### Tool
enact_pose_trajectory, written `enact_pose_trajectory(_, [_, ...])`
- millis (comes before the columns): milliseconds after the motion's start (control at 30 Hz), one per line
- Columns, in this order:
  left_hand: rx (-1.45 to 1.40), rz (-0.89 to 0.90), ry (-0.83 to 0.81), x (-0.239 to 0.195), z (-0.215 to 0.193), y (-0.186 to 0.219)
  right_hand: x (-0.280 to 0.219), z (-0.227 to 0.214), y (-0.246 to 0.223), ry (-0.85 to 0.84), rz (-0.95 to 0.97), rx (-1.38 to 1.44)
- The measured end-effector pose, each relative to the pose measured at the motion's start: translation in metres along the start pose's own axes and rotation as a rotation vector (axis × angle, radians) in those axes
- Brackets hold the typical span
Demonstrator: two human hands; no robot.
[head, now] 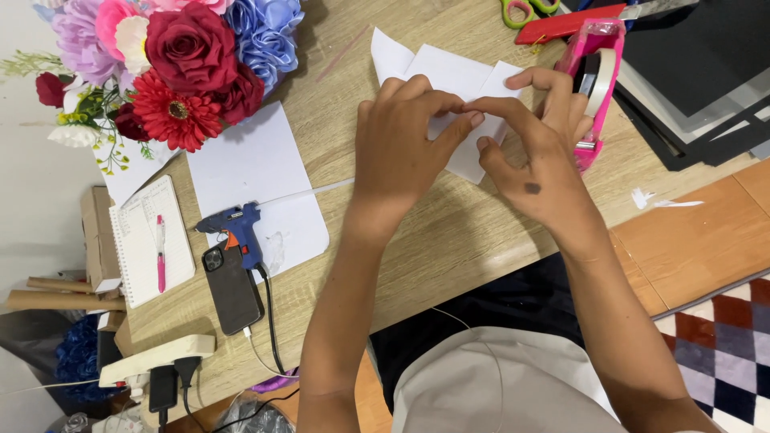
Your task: Folding a white sheet of paper into a small box and securing it with adhesive tape.
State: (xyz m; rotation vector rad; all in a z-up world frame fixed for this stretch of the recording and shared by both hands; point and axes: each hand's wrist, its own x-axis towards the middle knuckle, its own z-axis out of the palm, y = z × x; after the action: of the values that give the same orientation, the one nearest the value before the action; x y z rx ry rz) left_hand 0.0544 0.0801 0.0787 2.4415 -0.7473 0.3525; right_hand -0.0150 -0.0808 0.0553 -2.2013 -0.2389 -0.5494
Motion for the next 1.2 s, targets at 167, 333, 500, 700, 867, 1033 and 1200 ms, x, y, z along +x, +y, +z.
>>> enact_pose_trajectory(167, [-0.014, -0.045, -0.02, 0.001, -0.001, 0.005, 0.0, -0.001, -0.003, -0.005, 0.034, -0.014])
enact_pose_trajectory(333, [-0.008, -0.079, -0.044, -0.001, -0.004, 0.011, -0.001, -0.002, -0.002, -0.013, 0.025, -0.012])
enact_pose_trajectory(500, [-0.035, -0.132, -0.057, -0.003, -0.003, 0.013, -0.002, -0.001, -0.001, -0.021, 0.022, -0.026])
enact_pose_trajectory(700, [-0.082, -0.185, -0.022, -0.002, -0.001, 0.013, -0.004, 0.002, 0.004, -0.003, -0.003, -0.04])
enact_pose_trajectory(867, [-0.041, -0.136, 0.024, -0.002, 0.007, 0.01, -0.004, 0.002, 0.004, 0.003, -0.019, -0.058])
enact_pose_trajectory(1033, [0.067, -0.054, 0.104, -0.005, 0.022, 0.006, -0.003, 0.001, 0.003, 0.007, -0.014, -0.067])
enact_pose_trajectory(1200, [0.146, -0.043, 0.191, -0.008, 0.034, 0.005, -0.002, -0.001, -0.007, -0.007, 0.037, -0.011])
